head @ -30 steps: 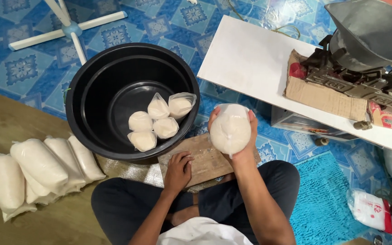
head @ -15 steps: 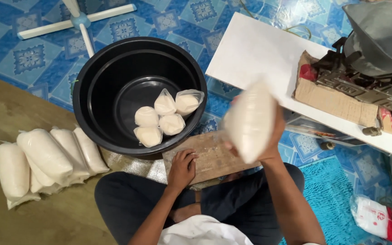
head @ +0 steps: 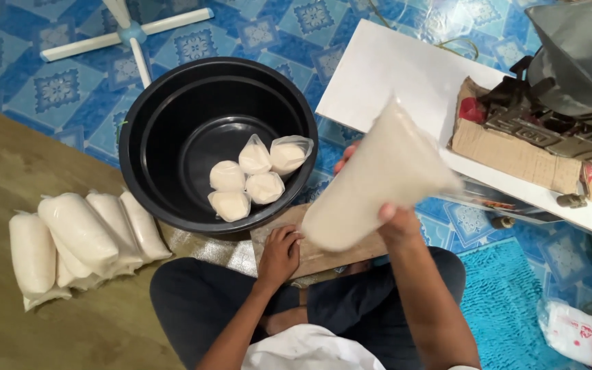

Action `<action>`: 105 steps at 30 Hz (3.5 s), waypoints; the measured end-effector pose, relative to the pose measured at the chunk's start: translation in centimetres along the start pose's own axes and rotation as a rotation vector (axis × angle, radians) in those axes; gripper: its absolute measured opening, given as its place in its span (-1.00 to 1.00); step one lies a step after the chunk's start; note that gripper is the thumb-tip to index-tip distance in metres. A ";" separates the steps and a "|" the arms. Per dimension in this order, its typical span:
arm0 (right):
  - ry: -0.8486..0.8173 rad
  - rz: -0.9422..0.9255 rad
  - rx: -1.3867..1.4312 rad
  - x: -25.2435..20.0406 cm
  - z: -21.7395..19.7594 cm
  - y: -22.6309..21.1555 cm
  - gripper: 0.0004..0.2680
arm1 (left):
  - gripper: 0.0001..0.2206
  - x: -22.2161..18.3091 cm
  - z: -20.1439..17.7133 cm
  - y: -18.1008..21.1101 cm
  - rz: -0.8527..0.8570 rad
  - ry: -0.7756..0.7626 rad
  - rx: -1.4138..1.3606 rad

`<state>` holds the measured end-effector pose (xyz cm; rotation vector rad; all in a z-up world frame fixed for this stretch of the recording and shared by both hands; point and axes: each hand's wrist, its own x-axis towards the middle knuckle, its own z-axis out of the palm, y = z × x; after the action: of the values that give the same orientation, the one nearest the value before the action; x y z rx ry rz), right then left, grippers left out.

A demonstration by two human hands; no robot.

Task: Tying and securing plastic bags filled with a white liquid using rubber bands.

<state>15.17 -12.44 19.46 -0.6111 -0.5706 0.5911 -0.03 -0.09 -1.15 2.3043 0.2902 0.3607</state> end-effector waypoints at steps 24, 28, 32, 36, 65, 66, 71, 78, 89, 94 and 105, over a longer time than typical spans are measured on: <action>0.540 0.594 0.917 -0.3 2.7 1.6 -0.44 | -0.84 0.0 -0.3 0.2 -0.012 -0.017 -0.050; 0.415 0.307 0.318 -0.1 2.6 0.0 -0.42 | -0.85 0.1 -0.3 0.1 -0.018 -0.041 -0.035; 0.080 -0.109 -0.493 -0.7 1.2 -2.0 -0.33 | -0.83 0.1 -0.9 0.8 -0.045 -0.057 -0.046; -0.118 -0.598 -1.323 -0.9 2.0 -2.3 -0.13 | -0.82 0.0 -1.4 1.3 -0.044 -0.070 -0.076; 0.728 0.833 0.462 -7.8 -0.6 4.4 -0.45 | -0.17 4.4 -9.1 15.5 0.569 0.421 -0.573; 0.738 0.851 0.475 -8.2 -0.7 4.6 -0.44 | -0.19 4.7 -9.5 15.8 0.548 0.419 -0.570; 0.476 0.937 0.333 -12.6 -3.0 5.3 -0.43 | -0.26 4.5 -11.6 16.0 0.498 0.335 -0.460; 0.231 0.302 -1.383 -15.8 -4.9 2.9 -0.63 | -0.34 3.4 -15.8 18.4 0.395 0.240 -0.486; 0.026 0.102 -1.165 -13.5 -1.4 8.8 -0.23 | -0.33 2.1 -17.6 16.0 0.161 0.246 -0.497; 0.009 0.072 -1.130 -11.7 0.8 12.6 -0.46 | -0.10 0.0 -19.8 11.7 0.078 0.236 -0.452; -0.156 0.201 -0.932 -7.7 7.2 18.4 -0.51 | -0.66 -20.9 -9.8 -24.0 -0.861 1.106 0.358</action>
<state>-0.90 -2.61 9.78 -1.5216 -0.9435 0.5446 -25.24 16.06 -15.71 1.8068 1.9078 1.1375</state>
